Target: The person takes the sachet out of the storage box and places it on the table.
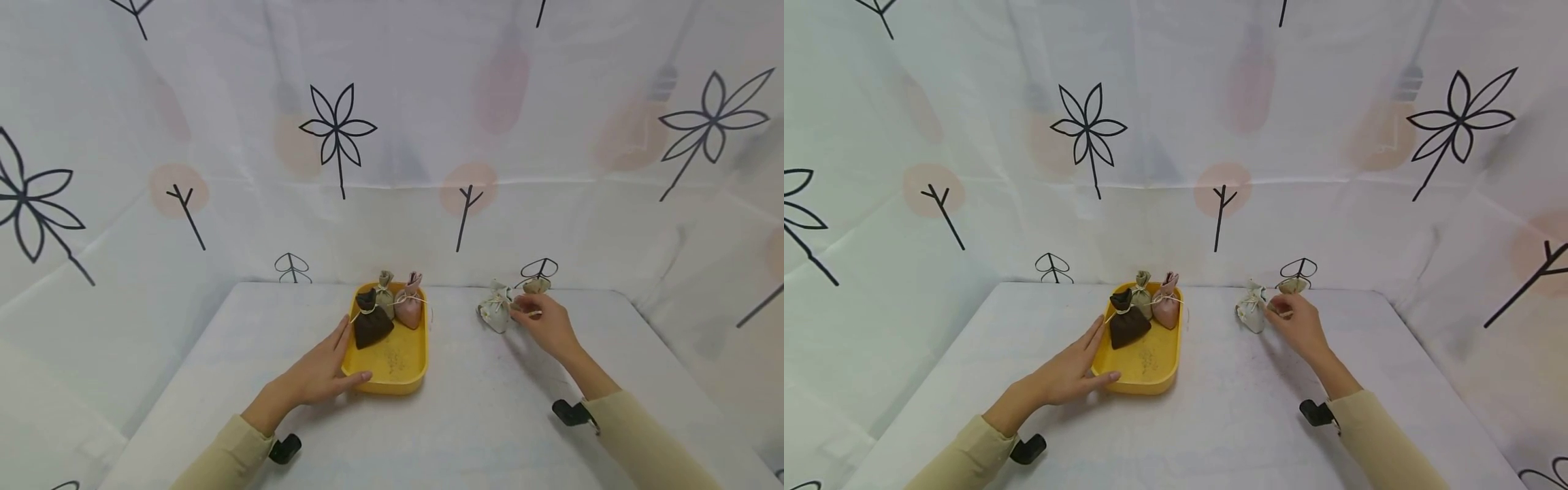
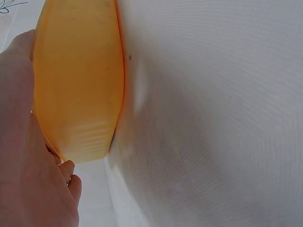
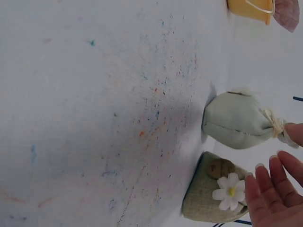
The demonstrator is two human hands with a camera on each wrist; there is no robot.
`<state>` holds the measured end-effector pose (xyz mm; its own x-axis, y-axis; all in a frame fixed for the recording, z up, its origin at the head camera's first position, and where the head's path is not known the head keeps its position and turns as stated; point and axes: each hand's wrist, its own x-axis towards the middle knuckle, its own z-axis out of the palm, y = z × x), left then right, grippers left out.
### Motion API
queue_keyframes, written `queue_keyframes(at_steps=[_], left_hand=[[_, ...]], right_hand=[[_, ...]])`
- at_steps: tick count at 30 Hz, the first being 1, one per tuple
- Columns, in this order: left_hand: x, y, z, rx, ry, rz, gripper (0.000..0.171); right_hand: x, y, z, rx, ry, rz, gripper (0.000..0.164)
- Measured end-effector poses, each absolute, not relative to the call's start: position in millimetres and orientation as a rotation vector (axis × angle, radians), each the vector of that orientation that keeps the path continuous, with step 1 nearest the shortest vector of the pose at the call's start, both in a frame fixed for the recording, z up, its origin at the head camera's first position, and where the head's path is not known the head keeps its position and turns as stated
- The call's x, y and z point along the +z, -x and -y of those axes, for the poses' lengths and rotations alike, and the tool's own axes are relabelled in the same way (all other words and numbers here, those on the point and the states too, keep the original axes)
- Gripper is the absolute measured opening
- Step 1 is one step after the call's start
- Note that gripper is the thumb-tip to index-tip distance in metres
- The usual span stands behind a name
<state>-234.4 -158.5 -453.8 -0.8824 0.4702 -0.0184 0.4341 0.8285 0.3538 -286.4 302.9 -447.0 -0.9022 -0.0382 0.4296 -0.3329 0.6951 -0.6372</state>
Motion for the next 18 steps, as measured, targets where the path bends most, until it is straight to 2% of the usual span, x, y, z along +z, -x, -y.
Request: queue_keyframes(at_steps=[9,18], left_hand=[[-453,235,158,0.505,-0.713,-2.917,0.109],[-454,234,158,0.524,-0.721,-2.91,0.108]], right_hand=[[-451,278,-291,1.057,-0.376,2.508,0.022],[-452,270,-271,1.079,-0.457,2.528,0.021]])
